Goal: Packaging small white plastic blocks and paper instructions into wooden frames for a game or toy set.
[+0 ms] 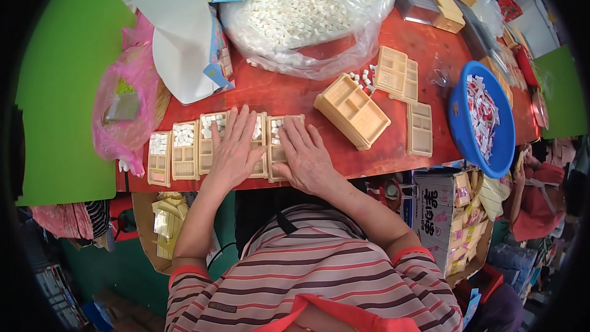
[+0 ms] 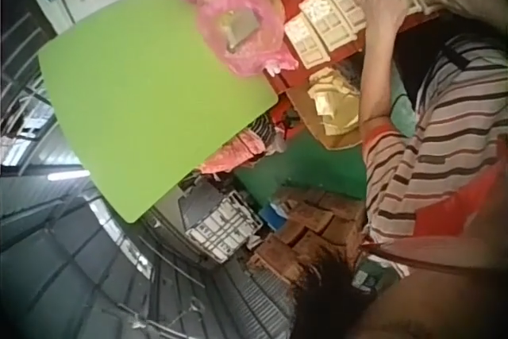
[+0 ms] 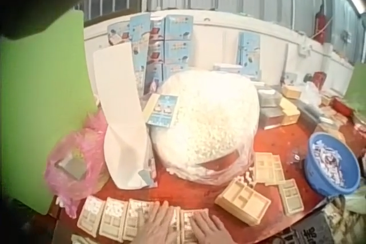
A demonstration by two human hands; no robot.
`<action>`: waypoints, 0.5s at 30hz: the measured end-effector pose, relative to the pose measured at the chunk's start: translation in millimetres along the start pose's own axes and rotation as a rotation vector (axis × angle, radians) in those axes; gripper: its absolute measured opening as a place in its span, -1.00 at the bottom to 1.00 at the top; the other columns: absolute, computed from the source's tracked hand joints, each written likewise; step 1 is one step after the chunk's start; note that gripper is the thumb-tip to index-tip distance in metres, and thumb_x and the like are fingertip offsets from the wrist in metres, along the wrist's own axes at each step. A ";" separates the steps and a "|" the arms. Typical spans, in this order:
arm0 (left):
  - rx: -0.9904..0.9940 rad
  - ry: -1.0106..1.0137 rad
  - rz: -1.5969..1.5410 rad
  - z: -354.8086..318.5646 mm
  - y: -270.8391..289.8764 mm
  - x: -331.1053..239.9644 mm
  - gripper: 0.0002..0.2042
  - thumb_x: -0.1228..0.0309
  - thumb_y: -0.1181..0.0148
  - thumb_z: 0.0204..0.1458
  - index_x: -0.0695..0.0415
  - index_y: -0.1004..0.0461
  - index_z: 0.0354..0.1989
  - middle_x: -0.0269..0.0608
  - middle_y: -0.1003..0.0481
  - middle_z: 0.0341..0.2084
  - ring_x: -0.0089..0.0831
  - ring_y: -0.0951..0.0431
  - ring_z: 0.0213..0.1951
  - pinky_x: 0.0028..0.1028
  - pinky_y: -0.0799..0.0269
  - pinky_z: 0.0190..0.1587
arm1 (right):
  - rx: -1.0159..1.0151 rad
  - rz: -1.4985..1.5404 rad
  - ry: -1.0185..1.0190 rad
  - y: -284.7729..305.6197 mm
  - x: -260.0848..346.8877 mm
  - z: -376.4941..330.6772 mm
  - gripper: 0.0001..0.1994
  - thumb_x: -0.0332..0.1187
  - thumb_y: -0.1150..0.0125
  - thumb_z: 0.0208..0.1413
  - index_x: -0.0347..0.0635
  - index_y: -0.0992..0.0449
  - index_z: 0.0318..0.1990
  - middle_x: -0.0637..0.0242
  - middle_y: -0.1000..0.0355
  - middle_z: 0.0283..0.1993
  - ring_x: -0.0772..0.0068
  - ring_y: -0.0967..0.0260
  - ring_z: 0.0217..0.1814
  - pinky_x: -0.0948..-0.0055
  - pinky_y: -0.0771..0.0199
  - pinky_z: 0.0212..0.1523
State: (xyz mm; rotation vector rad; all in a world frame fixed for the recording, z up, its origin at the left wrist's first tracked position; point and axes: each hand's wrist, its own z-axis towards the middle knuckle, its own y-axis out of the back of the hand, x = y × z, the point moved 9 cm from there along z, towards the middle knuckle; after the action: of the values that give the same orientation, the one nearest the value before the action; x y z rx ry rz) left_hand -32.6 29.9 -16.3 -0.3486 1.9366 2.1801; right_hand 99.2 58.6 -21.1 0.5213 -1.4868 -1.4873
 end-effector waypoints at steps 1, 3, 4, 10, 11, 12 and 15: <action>0.034 -0.023 0.006 2.1 -6.8 -1.1 -0.28 0.08 -0.09 0.10 0.18 -0.05 0.38 -0.05 0.04 0.41 -0.10 0.12 0.44 0.24 0.31 0.32 | -0.001 -0.004 -0.010 -0.5 -1.2 -1.8 -0.25 0.07 0.01 0.18 -0.43 -0.12 0.31 -0.11 0.06 0.43 -0.06 0.12 0.49 0.00 0.19 0.42; 0.045 -0.050 0.034 -0.2 -12.7 -4.7 -0.27 0.08 -0.11 0.09 0.20 -0.06 0.37 -0.05 0.02 0.40 -0.11 0.10 0.44 0.25 0.30 0.31 | 0.012 -0.032 0.012 -3.1 2.0 -5.6 -0.24 0.07 -0.01 0.17 -0.43 -0.12 0.30 -0.08 0.02 0.42 0.00 0.11 0.50 -0.03 0.19 0.42; 0.053 -0.068 0.065 -2.2 -14.9 -7.1 -0.27 0.09 -0.12 0.08 0.21 -0.07 0.37 -0.04 0.00 0.39 -0.12 0.09 0.43 0.25 0.29 0.31 | 0.007 -0.034 0.022 -3.4 3.6 -6.5 -0.24 0.06 -0.03 0.16 -0.43 -0.13 0.30 -0.07 -0.01 0.41 0.02 0.12 0.50 -0.06 0.19 0.41; 0.055 -0.067 0.073 -5.1 -15.0 -5.6 -0.27 0.11 -0.14 0.07 0.22 -0.08 0.36 -0.04 0.01 0.40 -0.11 0.10 0.44 0.25 0.29 0.31 | 0.014 0.039 0.030 -3.4 3.2 -3.8 -0.26 0.04 -0.06 0.15 -0.38 -0.13 0.31 -0.04 0.02 0.43 0.01 0.15 0.51 -0.08 0.21 0.41; 0.054 -0.057 0.061 -5.1 -14.8 -4.6 -0.27 0.11 -0.14 0.07 0.22 -0.07 0.36 -0.04 0.01 0.40 -0.11 0.11 0.44 0.25 0.29 0.31 | -0.003 0.085 0.025 -1.7 1.4 -4.1 -0.27 0.03 -0.07 0.15 -0.35 -0.14 0.31 -0.03 0.03 0.44 0.00 0.15 0.51 -0.09 0.22 0.41; 0.058 -0.057 0.060 -4.8 -13.9 -5.8 -0.27 0.11 -0.14 0.07 0.22 -0.07 0.36 -0.04 0.01 0.40 -0.11 0.11 0.44 0.25 0.29 0.31 | -0.001 0.087 0.022 -0.4 0.4 -4.8 -0.27 0.03 -0.07 0.15 -0.35 -0.14 0.31 -0.03 0.03 0.44 0.00 0.15 0.51 -0.09 0.22 0.41; 0.041 -0.044 0.022 -4.2 -7.2 -8.6 -0.28 0.13 -0.13 0.08 0.20 -0.07 0.37 -0.05 0.02 0.40 -0.12 0.12 0.44 0.23 0.32 0.32 | -0.036 0.048 0.071 8.2 4.5 -5.8 -0.30 0.02 -0.06 0.16 -0.31 -0.15 0.32 -0.03 0.05 0.45 0.00 0.16 0.52 -0.10 0.26 0.41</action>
State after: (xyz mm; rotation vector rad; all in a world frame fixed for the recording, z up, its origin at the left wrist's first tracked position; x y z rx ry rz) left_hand -22.0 26.6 -20.9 -0.2717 1.9683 2.1393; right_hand 104.5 53.2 -13.1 0.5088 -1.4059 -1.4409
